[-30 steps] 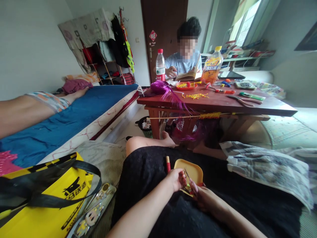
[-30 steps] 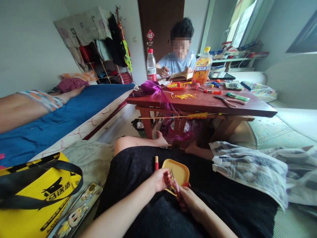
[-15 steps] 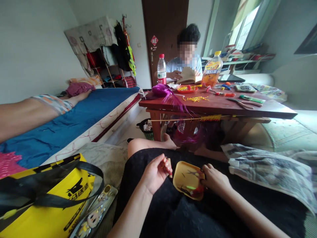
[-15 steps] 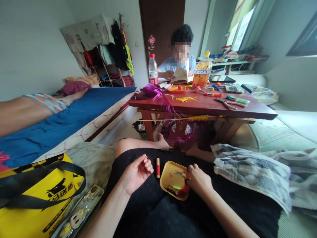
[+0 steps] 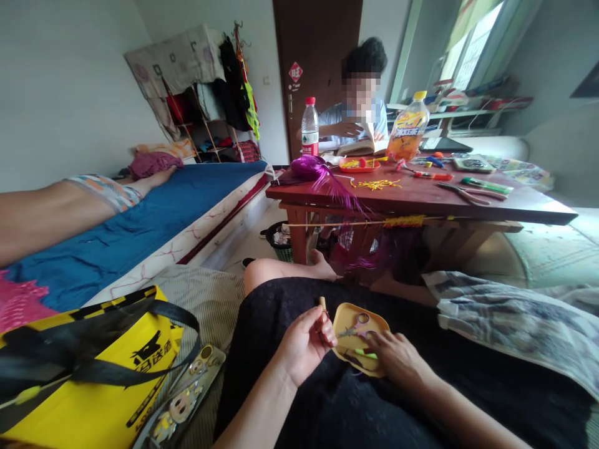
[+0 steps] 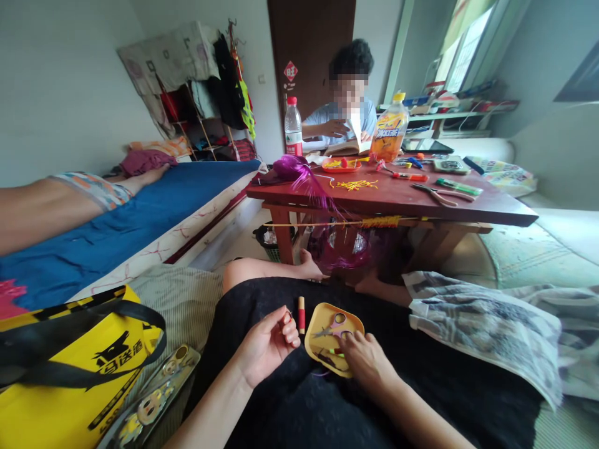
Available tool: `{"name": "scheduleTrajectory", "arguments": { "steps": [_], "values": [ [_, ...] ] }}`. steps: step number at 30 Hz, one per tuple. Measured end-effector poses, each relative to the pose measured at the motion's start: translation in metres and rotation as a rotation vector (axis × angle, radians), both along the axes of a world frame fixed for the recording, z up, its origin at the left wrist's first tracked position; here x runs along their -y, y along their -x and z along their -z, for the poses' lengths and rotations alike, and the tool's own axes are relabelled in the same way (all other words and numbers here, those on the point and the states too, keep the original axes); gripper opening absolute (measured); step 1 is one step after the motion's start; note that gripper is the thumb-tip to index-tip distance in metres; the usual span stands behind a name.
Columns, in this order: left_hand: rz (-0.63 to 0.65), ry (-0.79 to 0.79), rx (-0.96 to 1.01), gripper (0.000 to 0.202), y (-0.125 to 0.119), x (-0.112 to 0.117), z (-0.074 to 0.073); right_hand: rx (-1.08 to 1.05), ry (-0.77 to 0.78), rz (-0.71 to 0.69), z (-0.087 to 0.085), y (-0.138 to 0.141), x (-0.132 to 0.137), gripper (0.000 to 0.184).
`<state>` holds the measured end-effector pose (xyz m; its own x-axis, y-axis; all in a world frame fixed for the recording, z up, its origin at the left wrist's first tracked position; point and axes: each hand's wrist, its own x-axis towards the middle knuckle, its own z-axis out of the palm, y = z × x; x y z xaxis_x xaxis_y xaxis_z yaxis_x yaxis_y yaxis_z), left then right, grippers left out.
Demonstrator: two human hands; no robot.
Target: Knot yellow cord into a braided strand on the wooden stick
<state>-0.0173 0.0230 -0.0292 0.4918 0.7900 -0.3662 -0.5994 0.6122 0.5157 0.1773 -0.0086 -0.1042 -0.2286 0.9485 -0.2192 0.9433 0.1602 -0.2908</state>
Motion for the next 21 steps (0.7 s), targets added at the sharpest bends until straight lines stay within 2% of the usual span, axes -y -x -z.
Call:
{"name": "scheduleTrajectory", "arguments": {
  "steps": [3,5,6,7,9,10,11,14,21],
  "values": [
    [0.022,-0.012,0.007,0.022,-0.004,0.009,-0.003,0.0,0.003,0.221,-0.028,-0.03,0.006,0.033],
    [0.052,-0.018,0.008,0.023,-0.008,0.015,-0.006,-0.092,-0.02,0.327,-0.048,-0.038,0.013,0.026],
    [0.071,-0.023,0.007,0.023,-0.009,0.018,-0.007,-0.213,-0.023,0.35,-0.057,-0.034,0.017,0.026],
    [0.089,-0.033,0.005,0.023,-0.011,0.021,-0.008,-0.529,0.03,0.413,-0.064,-0.025,0.021,0.032],
    [0.121,-0.071,0.0,0.024,-0.014,0.026,-0.01,-1.038,0.266,0.507,-0.073,0.003,0.026,0.054],
    [0.131,-0.094,-0.002,0.025,-0.015,0.027,-0.011,-1.172,0.361,0.571,-0.075,0.018,0.027,0.058],
    [0.138,-0.113,-0.005,0.026,-0.016,0.029,-0.011,-1.259,0.378,0.661,-0.075,0.032,0.028,0.057],
    [0.141,-0.126,-0.013,0.027,-0.017,0.031,-0.01,-1.352,0.327,0.786,-0.069,0.056,0.026,0.052],
    [0.161,-0.12,-0.047,0.03,-0.02,0.034,-0.009,-1.431,0.229,0.737,-0.059,0.059,0.029,0.055]
  ]
}}
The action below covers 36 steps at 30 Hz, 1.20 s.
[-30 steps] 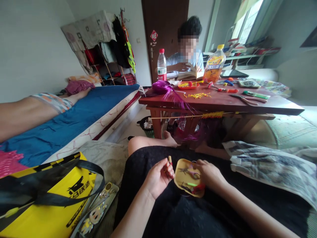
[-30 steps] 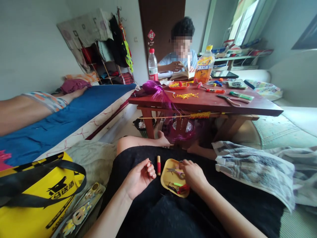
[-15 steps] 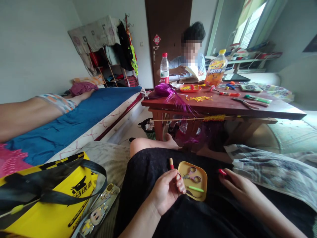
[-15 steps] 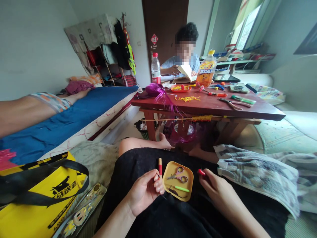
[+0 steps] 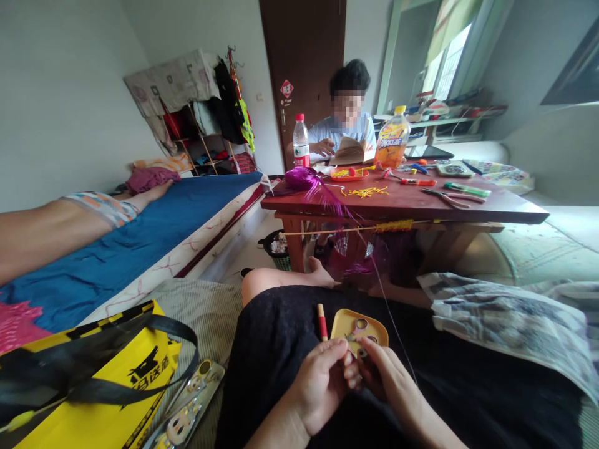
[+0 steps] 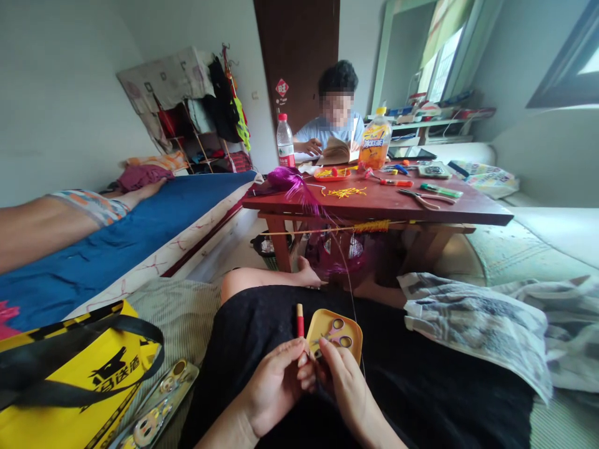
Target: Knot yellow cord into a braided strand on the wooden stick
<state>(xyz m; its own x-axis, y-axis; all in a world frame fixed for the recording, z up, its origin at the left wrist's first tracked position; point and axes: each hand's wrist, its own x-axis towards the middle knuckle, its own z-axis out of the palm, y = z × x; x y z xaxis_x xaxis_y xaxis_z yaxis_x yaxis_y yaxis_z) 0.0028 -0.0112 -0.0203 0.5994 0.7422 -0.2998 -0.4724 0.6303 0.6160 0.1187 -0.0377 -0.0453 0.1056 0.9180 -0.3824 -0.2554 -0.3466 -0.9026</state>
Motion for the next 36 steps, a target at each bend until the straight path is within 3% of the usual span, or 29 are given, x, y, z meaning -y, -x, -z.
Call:
{"name": "scheduleTrajectory", "arguments": {
  "steps": [25,36],
  "values": [
    [0.038,-0.041,-0.024,0.03,0.004,0.001,0.0,0.081,-0.075,-0.021,-0.013,0.005,0.002,0.059],
    [0.043,-0.045,-0.012,0.029,0.004,0.001,0.001,0.144,-0.125,-0.026,-0.006,0.004,0.004,0.062]
  ]
}}
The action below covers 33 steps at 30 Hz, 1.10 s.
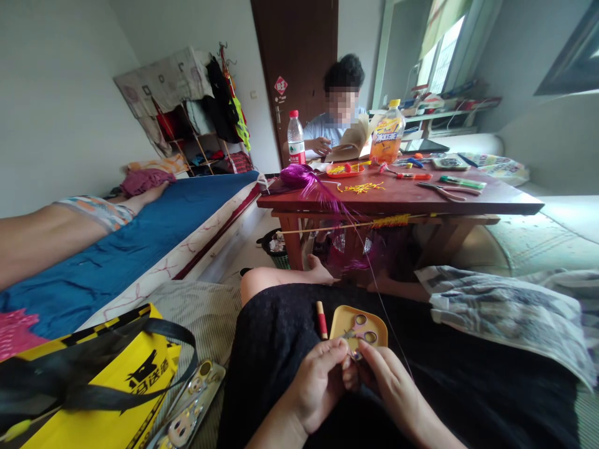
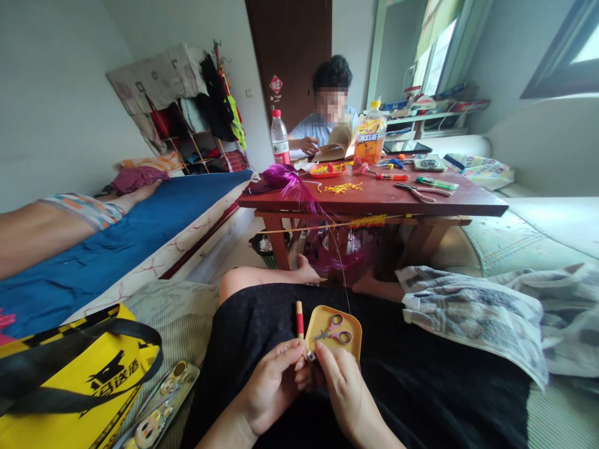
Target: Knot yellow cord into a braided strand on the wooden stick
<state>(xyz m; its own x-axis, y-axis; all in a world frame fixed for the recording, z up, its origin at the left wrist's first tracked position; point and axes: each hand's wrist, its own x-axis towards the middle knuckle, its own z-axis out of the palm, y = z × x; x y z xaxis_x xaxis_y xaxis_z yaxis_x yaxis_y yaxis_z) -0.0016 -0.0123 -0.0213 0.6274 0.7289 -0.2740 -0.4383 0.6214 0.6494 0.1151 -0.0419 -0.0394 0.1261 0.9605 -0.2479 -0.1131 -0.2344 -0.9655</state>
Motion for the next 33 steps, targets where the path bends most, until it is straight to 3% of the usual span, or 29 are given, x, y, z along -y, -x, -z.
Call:
{"name": "scheduleTrajectory", "arguments": {
  "steps": [13,24,33],
  "values": [
    [-0.01,0.017,0.003,0.028,0.0,0.0,-0.002,-0.005,0.034,0.012,-0.003,0.002,0.001,0.063],
    [-0.006,0.006,0.003,0.029,0.0,0.0,-0.003,0.023,0.03,0.047,0.009,-0.001,0.0,0.064],
    [-0.02,-0.022,0.013,0.029,-0.001,0.0,-0.004,-0.021,0.014,0.011,-0.002,0.002,0.002,0.063]
  ]
}}
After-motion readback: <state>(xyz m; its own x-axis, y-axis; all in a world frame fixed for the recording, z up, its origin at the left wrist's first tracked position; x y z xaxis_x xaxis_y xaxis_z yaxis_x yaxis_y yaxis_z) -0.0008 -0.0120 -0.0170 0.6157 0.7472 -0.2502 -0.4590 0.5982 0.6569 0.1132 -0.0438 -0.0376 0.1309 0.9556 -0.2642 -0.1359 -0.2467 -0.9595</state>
